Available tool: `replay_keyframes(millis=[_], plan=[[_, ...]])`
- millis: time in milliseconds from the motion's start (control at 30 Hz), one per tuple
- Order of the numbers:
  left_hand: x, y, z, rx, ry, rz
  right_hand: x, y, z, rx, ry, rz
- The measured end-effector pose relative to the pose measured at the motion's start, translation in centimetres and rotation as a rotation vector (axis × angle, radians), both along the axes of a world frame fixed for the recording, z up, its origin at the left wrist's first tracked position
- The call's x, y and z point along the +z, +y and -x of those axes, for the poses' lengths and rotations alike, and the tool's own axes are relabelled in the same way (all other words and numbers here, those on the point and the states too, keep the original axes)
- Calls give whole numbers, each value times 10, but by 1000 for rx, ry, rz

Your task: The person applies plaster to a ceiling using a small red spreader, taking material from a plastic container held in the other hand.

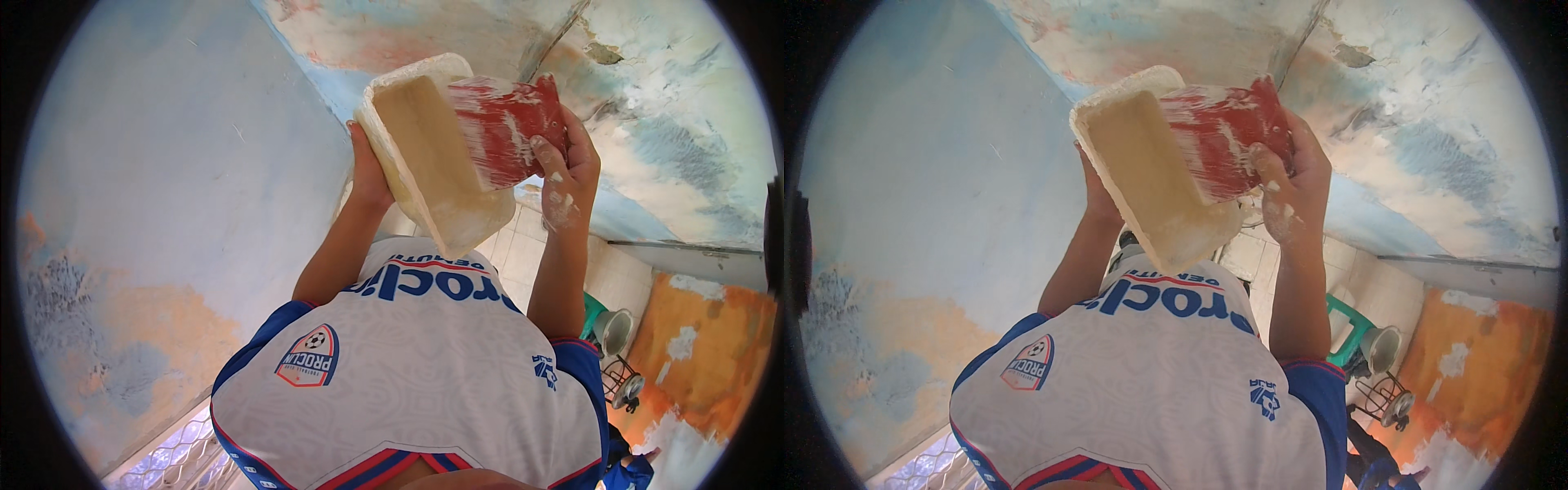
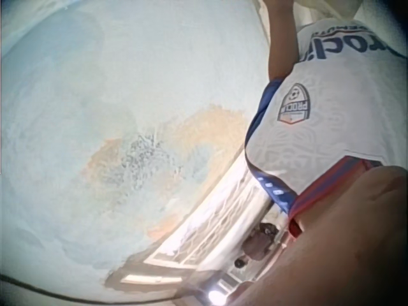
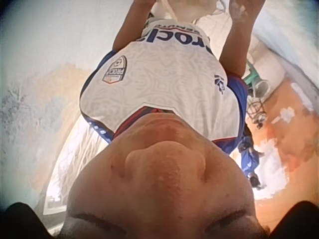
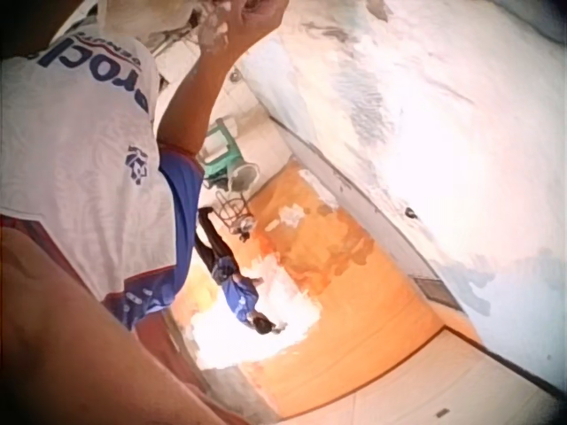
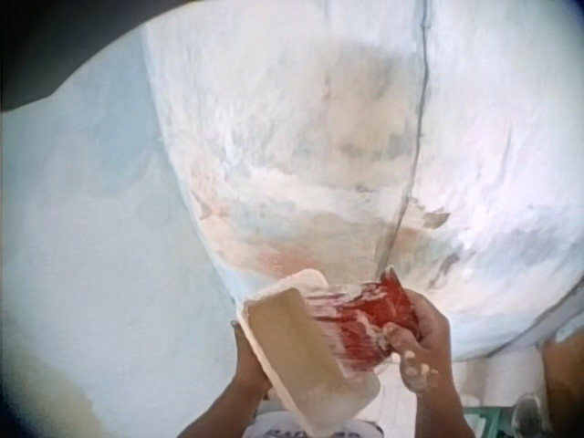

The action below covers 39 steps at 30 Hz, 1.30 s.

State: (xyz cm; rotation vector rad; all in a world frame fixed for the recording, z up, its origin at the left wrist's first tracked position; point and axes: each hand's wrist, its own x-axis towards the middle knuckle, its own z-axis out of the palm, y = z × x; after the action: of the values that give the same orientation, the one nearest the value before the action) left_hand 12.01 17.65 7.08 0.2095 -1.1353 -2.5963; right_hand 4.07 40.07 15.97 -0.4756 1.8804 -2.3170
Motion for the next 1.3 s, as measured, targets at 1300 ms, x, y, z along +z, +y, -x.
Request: replay_keyframes(millis=[1300], plan=[[-45,-85,18,145,353,-99,22,-3,-23,449,115,-316]])
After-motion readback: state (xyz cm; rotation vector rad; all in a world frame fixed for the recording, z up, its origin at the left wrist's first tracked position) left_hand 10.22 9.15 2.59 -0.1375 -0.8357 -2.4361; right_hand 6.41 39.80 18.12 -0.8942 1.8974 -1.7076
